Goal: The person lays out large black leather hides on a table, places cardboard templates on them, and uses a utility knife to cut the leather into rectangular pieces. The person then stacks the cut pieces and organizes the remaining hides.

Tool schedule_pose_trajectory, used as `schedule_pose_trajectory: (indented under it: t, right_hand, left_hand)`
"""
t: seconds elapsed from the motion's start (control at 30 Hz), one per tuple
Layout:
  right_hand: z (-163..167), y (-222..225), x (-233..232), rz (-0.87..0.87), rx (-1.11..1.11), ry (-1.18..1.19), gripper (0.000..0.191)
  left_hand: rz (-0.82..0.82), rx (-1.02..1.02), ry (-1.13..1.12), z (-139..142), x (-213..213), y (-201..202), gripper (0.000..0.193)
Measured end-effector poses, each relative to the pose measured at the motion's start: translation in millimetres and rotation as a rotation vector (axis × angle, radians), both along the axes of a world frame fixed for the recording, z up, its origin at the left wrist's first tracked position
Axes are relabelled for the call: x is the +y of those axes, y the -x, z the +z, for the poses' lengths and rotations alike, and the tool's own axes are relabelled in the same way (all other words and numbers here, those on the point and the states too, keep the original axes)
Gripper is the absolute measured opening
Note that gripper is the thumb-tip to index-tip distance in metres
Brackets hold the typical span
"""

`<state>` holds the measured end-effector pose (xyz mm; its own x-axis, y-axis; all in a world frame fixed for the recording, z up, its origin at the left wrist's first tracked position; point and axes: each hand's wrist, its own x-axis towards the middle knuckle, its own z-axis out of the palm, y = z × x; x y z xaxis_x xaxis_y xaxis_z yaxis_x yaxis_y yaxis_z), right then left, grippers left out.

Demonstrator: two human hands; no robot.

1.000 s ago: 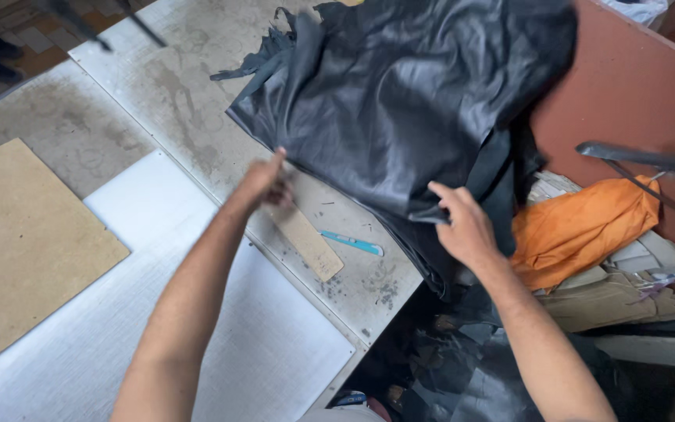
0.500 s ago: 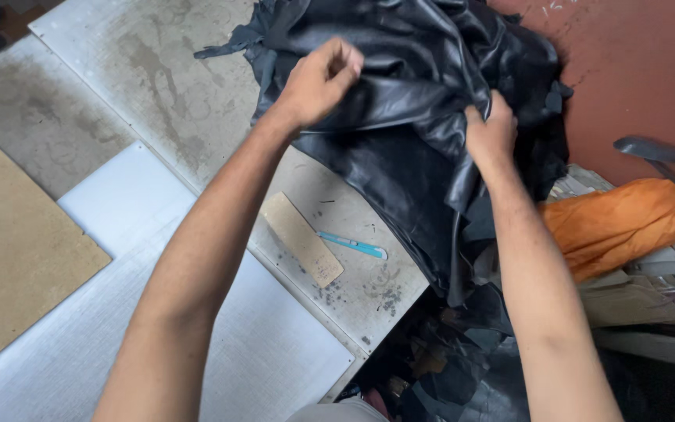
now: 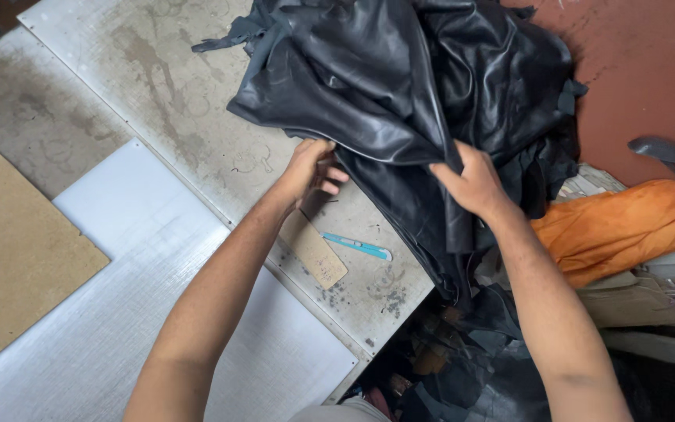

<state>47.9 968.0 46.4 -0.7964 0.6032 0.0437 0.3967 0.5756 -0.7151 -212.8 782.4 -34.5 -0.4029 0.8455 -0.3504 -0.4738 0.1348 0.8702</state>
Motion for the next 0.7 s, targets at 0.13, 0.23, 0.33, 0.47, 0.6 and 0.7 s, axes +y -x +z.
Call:
schedule_pose_trajectory:
  t: [0.13, 0.23, 0.33, 0.47, 0.6, 0.7]
  right_hand:
    - [-5.7, -0.9, -63.0, 0.138, 0.159, -0.75, 0.072]
    - [-19.3, 3.8, -45.3, -0.129, 0.005, -0.453, 0.06]
    - [-30.5, -6.3, 24.9, -0.375, 0.114, 0.018, 0.046]
    - [-68.5, -8.2, 76.4, -0.262, 0.306, -0.113, 0.056]
    - [-88.7, -5.1, 66.6, -0.343, 0.252, -0.138, 0.046]
    - [-82.9, -2.4, 55.7, -0.379, 0.248, -0.164, 0.04]
  left_hand:
    - [0.185, 0.212, 0.021, 27.9, 56.6, -1.0, 0.035]
    - [0.003, 0.145, -0.197, 51.9, 104.9, -2.5, 0.023]
    - [-0.087, 0.666, -0.522, 68.2, 118.2, 10.6, 0.032]
    - [-0.12, 0.71, 0.099, 63.1, 76.2, 20.0, 0.023]
    - [-0.192, 0.28, 0.328, 21.3, 6.2, -13.7, 0.051]
    - [-0.081, 0.177, 0.438, -13.9, -12.5, -58.4, 0.073]
